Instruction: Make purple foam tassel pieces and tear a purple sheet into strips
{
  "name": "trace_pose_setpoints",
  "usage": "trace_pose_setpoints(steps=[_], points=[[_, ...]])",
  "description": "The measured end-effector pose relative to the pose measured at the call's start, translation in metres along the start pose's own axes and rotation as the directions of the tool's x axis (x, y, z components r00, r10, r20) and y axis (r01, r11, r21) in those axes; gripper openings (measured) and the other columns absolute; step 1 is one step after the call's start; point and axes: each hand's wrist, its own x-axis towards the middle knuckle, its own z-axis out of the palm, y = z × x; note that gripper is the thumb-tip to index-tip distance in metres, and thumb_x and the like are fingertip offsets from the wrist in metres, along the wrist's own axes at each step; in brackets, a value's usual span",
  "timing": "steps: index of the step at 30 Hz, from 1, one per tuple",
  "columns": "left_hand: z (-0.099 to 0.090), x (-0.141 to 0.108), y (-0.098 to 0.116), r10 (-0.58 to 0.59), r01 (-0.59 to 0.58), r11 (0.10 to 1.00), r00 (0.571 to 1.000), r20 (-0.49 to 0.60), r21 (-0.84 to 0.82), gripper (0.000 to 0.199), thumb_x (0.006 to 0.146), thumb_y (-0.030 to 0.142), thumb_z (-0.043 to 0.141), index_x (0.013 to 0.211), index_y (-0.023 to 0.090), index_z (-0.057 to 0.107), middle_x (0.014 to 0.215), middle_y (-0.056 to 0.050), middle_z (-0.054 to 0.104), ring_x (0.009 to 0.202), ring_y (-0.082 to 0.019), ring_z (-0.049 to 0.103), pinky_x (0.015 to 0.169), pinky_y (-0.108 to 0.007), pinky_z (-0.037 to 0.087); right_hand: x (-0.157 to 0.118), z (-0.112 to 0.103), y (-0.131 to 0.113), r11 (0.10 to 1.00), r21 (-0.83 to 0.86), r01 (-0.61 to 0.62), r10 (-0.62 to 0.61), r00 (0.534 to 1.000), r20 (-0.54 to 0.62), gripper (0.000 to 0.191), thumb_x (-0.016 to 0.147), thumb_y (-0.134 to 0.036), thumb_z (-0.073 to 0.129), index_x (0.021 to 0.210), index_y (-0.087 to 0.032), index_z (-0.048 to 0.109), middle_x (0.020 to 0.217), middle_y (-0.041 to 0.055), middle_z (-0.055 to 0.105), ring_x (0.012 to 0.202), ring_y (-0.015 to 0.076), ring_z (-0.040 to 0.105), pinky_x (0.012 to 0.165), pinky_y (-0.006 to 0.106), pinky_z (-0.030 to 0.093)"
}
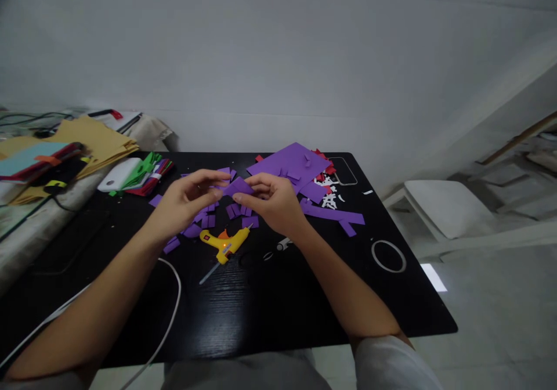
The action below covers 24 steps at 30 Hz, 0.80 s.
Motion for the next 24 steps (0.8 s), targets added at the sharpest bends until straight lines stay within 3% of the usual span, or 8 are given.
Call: trace_pose_setpoints(steps=[4, 8, 14, 24], points=[[0.016, -0.006, -0.004, -0.067, 0.116, 0.971, 0.972, 0.224, -0.211, 0.042, 0.074, 0.016, 0.079, 0.115, 0.021, 0.069, 0.109, -0.005, 0.074, 0.098, -0.02, 0.071, 0.088, -0.032, 0.057, 0.001, 0.002, 0.003, 0.997, 0.082, 0.002, -0.003, 1.0, 0.018, 0.028, 0.07, -0.03, 0.09, 0.092, -0.02, 0.076, 0.091, 0.0038, 0.081, 0.084, 0.0192, 0.077, 0.085, 0.036, 0.064], [0.025, -0.011, -0.002, -0.177, 0.254, 0.945, 0.927, 0.331, -0.206, 0.031, 0.081, 0.02, 0.077, 0.108, 0.018, 0.064, 0.095, -0.005, 0.076, 0.09, -0.018, 0.073, 0.084, -0.029, 0.057, 0.001, 0.002, 0.002, 0.996, 0.085, 0.003, -0.001, 1.0, -0.024, 0.032, 0.067, -0.033, 0.091, 0.091, -0.02, 0.075, 0.089, 0.0032, 0.081, 0.083, 0.0195, 0.077, 0.083, 0.036, 0.064], [0.016, -0.008, 0.003, -0.222, 0.252, 0.965, 0.934, 0.28, -0.078, 0.02, 0.087, 0.029, 0.074, 0.1, 0.016, 0.07, 0.07, 0.0, 0.072, 0.062, -0.011, 0.064, 0.063, -0.022, 0.052, 0.002, -0.002, -0.003, 0.998, 0.063, -0.016, 0.02, 0.998, -0.061, 0.032, 0.067, -0.035, 0.091, 0.091, -0.021, 0.074, 0.089, 0.0029, 0.08, 0.084, 0.0193, 0.076, 0.085, 0.037, 0.064], [0.001, -0.006, 0.012, -0.141, 0.145, 0.989, 0.971, 0.193, -0.005, 0.027, 0.091, 0.041, 0.071, 0.081, 0.015, 0.074, 0.064, -0.001, 0.068, 0.054, -0.01, 0.058, 0.054, -0.021, 0.047, 0.003, -0.005, -0.004, 0.997, 0.07, -0.023, 0.029, 0.996, -0.09, 0.03, 0.067, -0.033, 0.09, 0.09, -0.022, 0.074, 0.091, 0.0027, 0.08, 0.085, 0.0191, 0.076, 0.088, 0.038, 0.064]])
